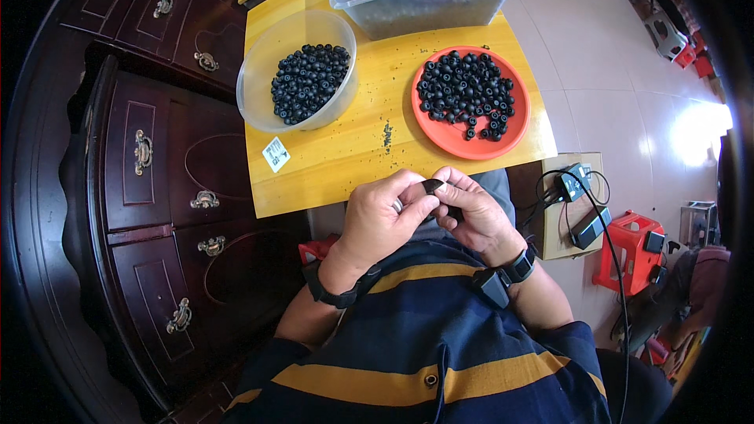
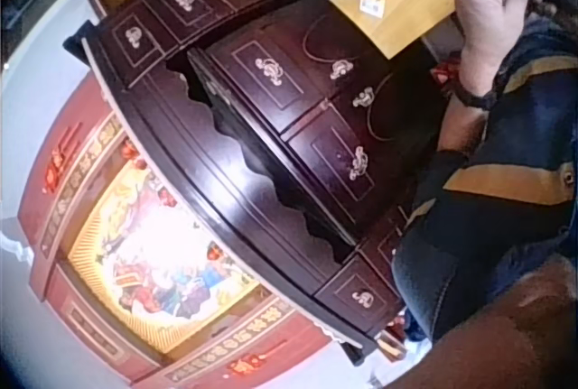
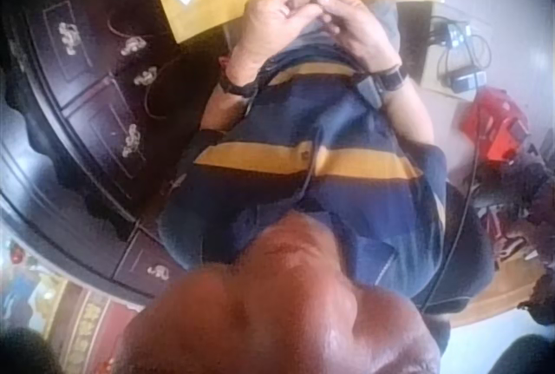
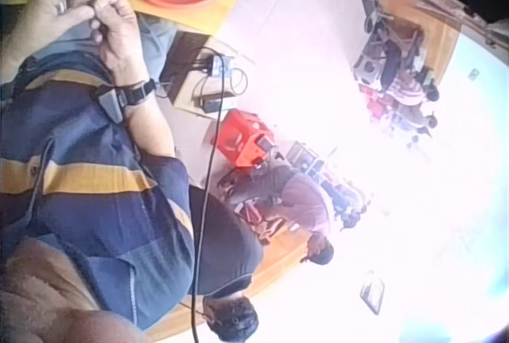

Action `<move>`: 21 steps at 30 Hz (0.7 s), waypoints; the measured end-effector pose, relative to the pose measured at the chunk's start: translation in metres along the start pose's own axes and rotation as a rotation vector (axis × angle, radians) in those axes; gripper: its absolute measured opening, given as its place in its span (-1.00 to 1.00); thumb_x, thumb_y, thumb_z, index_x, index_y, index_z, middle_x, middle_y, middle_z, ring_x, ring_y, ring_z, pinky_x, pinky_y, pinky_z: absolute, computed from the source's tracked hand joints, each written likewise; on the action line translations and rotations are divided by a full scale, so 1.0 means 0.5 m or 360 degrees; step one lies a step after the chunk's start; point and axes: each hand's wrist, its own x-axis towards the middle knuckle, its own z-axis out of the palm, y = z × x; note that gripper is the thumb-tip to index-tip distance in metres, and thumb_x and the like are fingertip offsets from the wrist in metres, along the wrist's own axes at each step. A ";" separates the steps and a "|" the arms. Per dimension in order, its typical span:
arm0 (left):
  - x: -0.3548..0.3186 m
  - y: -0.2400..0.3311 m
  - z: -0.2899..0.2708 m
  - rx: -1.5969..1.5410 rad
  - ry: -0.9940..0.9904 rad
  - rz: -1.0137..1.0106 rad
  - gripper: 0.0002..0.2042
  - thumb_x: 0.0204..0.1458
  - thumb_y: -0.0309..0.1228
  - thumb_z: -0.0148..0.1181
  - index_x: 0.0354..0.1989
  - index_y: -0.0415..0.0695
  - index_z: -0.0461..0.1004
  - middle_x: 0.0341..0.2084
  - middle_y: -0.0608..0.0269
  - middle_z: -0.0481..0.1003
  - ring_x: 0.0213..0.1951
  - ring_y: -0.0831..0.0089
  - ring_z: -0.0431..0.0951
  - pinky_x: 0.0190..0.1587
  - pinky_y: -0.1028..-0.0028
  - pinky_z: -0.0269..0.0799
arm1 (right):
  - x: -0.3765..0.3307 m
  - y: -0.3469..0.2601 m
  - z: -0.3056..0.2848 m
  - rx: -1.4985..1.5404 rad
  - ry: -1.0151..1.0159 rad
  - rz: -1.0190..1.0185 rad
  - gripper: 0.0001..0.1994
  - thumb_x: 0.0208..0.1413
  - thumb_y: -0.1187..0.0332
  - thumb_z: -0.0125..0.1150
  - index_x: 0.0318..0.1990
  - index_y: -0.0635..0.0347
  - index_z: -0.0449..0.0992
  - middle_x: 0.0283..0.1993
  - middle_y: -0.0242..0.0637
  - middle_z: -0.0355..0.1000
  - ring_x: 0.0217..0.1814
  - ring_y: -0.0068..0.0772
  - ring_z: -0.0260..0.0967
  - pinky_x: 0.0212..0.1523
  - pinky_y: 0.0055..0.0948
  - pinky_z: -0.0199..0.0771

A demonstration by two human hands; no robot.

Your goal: The person is sorting and inspecting small dark berries (likely blueberries) on a table, moving them between containers.

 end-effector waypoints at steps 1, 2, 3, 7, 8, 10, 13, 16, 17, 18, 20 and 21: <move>-0.001 -0.001 -0.004 -0.0144 -0.0040 -0.0033 -0.91 0.06 -0.54 0.33 -0.34 -0.22 0.52 -0.63 0.37 0.48 -0.56 0.68 0.42 -0.48 0.55 0.33 | 0.000 0.002 0.001 0.0037 -0.0002 -0.0018 -0.92 0.26 0.37 0.26 -0.17 0.04 0.47 -0.29 -0.53 0.43 -0.37 -0.73 0.34 -0.53 -0.75 0.26; -0.001 -0.003 -0.006 -0.0144 -0.0042 -0.0033 -0.91 0.06 -0.54 0.33 -0.34 -0.22 0.52 -0.63 0.37 0.48 -0.56 0.68 0.42 -0.48 0.55 0.33 | -0.001 0.004 0.002 0.0075 -0.0004 -0.0035 -0.92 0.26 0.38 0.25 -0.18 0.05 0.46 -0.28 -0.52 0.43 -0.37 -0.72 0.33 -0.53 -0.75 0.26; -0.001 -0.008 -0.008 -0.0241 -0.0048 -0.0058 -0.93 0.09 -0.53 0.31 -0.33 -0.23 0.54 -0.60 0.39 0.50 -0.52 0.70 0.42 -0.44 0.57 0.33 | -0.001 0.005 0.003 0.0076 -0.0004 -0.0034 -0.92 0.26 0.38 0.25 -0.18 0.05 0.46 -0.28 -0.52 0.43 -0.37 -0.72 0.33 -0.53 -0.75 0.26; -0.006 -0.034 -0.021 -0.0413 -0.0142 -0.0149 -0.94 0.16 -0.49 0.25 -0.29 -0.22 0.57 -0.53 0.45 0.52 -0.45 0.73 0.42 -0.34 0.60 0.33 | -0.005 0.003 0.014 0.0110 -0.0012 0.0021 -0.92 0.27 0.36 0.24 -0.18 0.06 0.46 -0.27 -0.48 0.42 -0.38 -0.69 0.32 -0.53 -0.75 0.26; -0.006 -0.033 -0.021 -0.0412 -0.0143 -0.0150 -0.94 0.16 -0.49 0.25 -0.29 -0.22 0.57 -0.53 0.45 0.52 -0.45 0.73 0.42 -0.34 0.60 0.33 | -0.006 0.002 0.016 0.0155 -0.0008 0.0062 -0.92 0.28 0.35 0.24 -0.18 0.06 0.46 -0.26 -0.48 0.42 -0.38 -0.68 0.32 -0.53 -0.75 0.25; -0.002 -0.025 -0.023 -0.0440 -0.0144 -0.0212 -0.93 0.18 -0.47 0.24 -0.28 -0.22 0.57 -0.52 0.45 0.52 -0.46 0.73 0.39 -0.34 0.61 0.32 | -0.004 0.003 0.016 0.0187 -0.0012 0.0076 -0.91 0.29 0.33 0.23 -0.18 0.06 0.46 -0.26 -0.47 0.42 -0.38 -0.68 0.31 -0.53 -0.74 0.25; -0.005 -0.032 -0.028 -0.0391 -0.0181 -0.0185 -0.91 0.17 -0.47 0.26 -0.27 -0.23 0.56 -0.51 0.44 0.53 -0.45 0.74 0.40 -0.34 0.63 0.31 | -0.002 0.007 0.015 0.0248 -0.0028 0.0081 -0.90 0.30 0.30 0.21 -0.18 0.07 0.46 -0.26 -0.46 0.42 -0.38 -0.68 0.30 -0.53 -0.73 0.26; -0.003 -0.019 -0.031 -0.0524 -0.0216 -0.0266 -0.84 0.14 -0.41 0.32 -0.28 -0.25 0.54 -0.51 0.42 0.53 -0.44 0.73 0.41 -0.36 0.63 0.32 | -0.003 0.003 0.019 0.0282 -0.0026 0.0081 -0.88 0.32 0.27 0.19 -0.16 0.07 0.46 -0.26 -0.45 0.43 -0.38 -0.68 0.31 -0.52 -0.72 0.28; -0.002 -0.016 -0.032 -0.0523 -0.0217 -0.0269 -0.84 0.14 -0.41 0.32 -0.28 -0.25 0.54 -0.51 0.42 0.53 -0.44 0.73 0.41 -0.36 0.63 0.32 | -0.003 0.002 0.020 0.0284 -0.0008 0.0089 -0.87 0.33 0.26 0.18 -0.15 0.08 0.46 -0.26 -0.44 0.43 -0.39 -0.67 0.31 -0.51 -0.71 0.29; 0.000 -0.014 -0.031 -0.0407 -0.0208 -0.0173 -0.80 0.12 -0.36 0.36 -0.29 -0.25 0.53 -0.52 0.39 0.53 -0.46 0.72 0.42 -0.39 0.62 0.33 | -0.003 0.002 0.018 0.0285 -0.0007 0.0089 -0.87 0.33 0.26 0.18 -0.15 0.08 0.46 -0.26 -0.44 0.43 -0.39 -0.67 0.31 -0.51 -0.71 0.29; 0.001 -0.015 -0.027 -0.0293 -0.0199 -0.0079 -0.75 0.10 -0.31 0.40 -0.30 -0.25 0.52 -0.53 0.36 0.54 -0.49 0.71 0.42 -0.43 0.60 0.34 | -0.003 0.005 0.009 0.0338 -0.0019 0.0120 -0.87 0.33 0.26 0.17 -0.11 0.08 0.47 -0.25 -0.43 0.46 -0.38 -0.66 0.35 -0.49 -0.70 0.33; 0.000 -0.018 -0.024 -0.0179 -0.0229 -0.0066 -0.70 0.06 -0.26 0.43 -0.33 -0.25 0.51 -0.56 0.34 0.54 -0.52 0.68 0.43 -0.46 0.57 0.35 | -0.003 0.007 0.006 0.0339 -0.0019 0.0122 -0.87 0.33 0.26 0.17 -0.11 0.08 0.47 -0.25 -0.43 0.46 -0.38 -0.66 0.35 -0.49 -0.70 0.33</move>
